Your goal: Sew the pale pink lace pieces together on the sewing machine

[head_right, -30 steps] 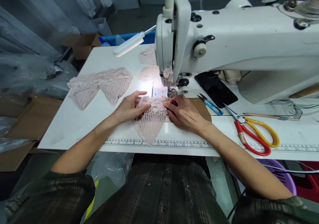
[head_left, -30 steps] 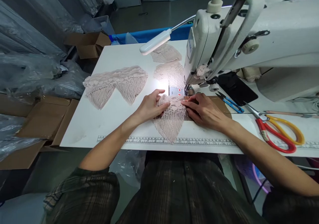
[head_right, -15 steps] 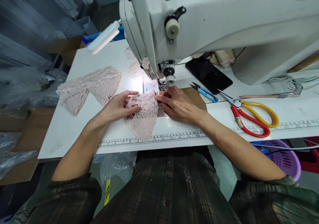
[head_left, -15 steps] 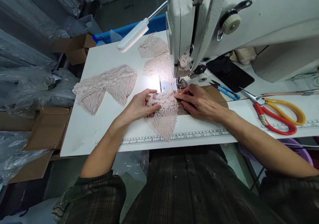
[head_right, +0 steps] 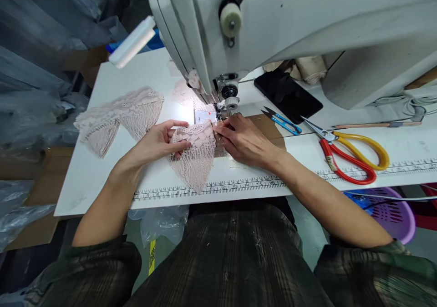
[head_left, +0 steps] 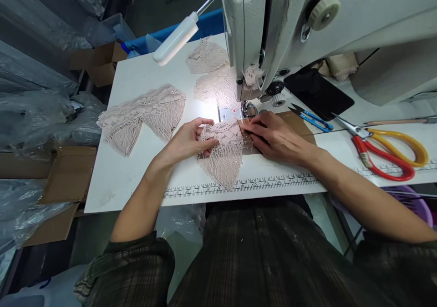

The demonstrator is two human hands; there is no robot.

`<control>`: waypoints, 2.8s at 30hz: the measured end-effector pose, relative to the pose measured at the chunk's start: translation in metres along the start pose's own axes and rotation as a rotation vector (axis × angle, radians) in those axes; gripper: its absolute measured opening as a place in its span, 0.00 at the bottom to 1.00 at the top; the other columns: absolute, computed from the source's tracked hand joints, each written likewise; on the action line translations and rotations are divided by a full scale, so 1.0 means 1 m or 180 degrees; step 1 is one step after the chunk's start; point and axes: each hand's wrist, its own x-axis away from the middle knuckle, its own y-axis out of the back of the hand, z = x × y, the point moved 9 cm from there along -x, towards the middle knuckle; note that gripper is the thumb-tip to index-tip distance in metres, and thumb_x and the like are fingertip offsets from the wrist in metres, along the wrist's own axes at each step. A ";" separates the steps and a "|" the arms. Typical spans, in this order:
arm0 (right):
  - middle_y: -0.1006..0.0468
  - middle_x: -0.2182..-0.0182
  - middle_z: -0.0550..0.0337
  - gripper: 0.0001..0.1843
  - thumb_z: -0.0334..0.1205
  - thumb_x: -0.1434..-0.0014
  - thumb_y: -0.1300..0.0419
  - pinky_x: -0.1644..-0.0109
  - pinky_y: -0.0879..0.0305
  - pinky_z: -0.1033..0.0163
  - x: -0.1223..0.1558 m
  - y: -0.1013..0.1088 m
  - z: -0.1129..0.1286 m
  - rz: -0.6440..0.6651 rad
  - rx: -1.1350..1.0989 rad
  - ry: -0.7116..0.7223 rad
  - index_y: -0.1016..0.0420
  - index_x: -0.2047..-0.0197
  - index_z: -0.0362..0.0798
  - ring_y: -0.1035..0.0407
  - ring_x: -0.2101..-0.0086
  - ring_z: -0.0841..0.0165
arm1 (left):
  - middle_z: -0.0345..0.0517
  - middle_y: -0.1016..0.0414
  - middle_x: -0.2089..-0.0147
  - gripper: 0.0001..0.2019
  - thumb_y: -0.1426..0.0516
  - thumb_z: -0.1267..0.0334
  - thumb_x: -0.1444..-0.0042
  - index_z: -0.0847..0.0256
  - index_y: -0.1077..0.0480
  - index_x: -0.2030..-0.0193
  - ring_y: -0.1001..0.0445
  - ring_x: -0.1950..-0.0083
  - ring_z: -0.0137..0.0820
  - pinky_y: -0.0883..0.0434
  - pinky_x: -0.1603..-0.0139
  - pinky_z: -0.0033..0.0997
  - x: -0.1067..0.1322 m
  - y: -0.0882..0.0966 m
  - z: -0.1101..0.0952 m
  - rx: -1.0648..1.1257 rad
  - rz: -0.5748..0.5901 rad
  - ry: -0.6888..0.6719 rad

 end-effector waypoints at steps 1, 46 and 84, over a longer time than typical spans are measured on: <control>0.27 0.48 0.45 0.22 0.39 0.29 0.50 0.39 0.33 0.47 0.002 0.001 0.001 -0.0005 -0.0092 0.0041 0.24 0.37 0.48 0.34 0.47 0.58 | 0.37 0.24 0.73 0.30 0.31 0.68 0.45 0.66 0.33 0.36 0.23 0.78 0.25 0.26 0.76 0.22 0.000 0.000 0.000 0.0057 0.0010 0.0007; 0.28 0.47 0.50 0.20 0.41 0.30 0.46 0.44 0.36 0.46 0.011 -0.002 0.013 0.0256 0.0313 0.0176 0.20 0.40 0.63 0.36 0.47 0.56 | 0.64 0.27 0.38 0.18 0.52 0.62 0.27 0.70 0.31 0.40 0.26 0.44 0.43 0.27 0.44 0.46 0.003 -0.075 -0.053 -0.3810 0.0212 -0.2837; 0.25 0.48 0.49 0.16 0.40 0.30 0.46 0.49 0.42 0.52 0.005 0.007 0.001 -0.0105 0.0784 0.0150 0.22 0.44 0.54 0.36 0.50 0.57 | 0.60 0.32 0.28 0.22 0.51 0.56 0.30 0.66 0.31 0.36 0.30 0.41 0.50 0.36 0.41 0.55 -0.018 -0.063 -0.055 -0.3236 -0.0220 -0.2695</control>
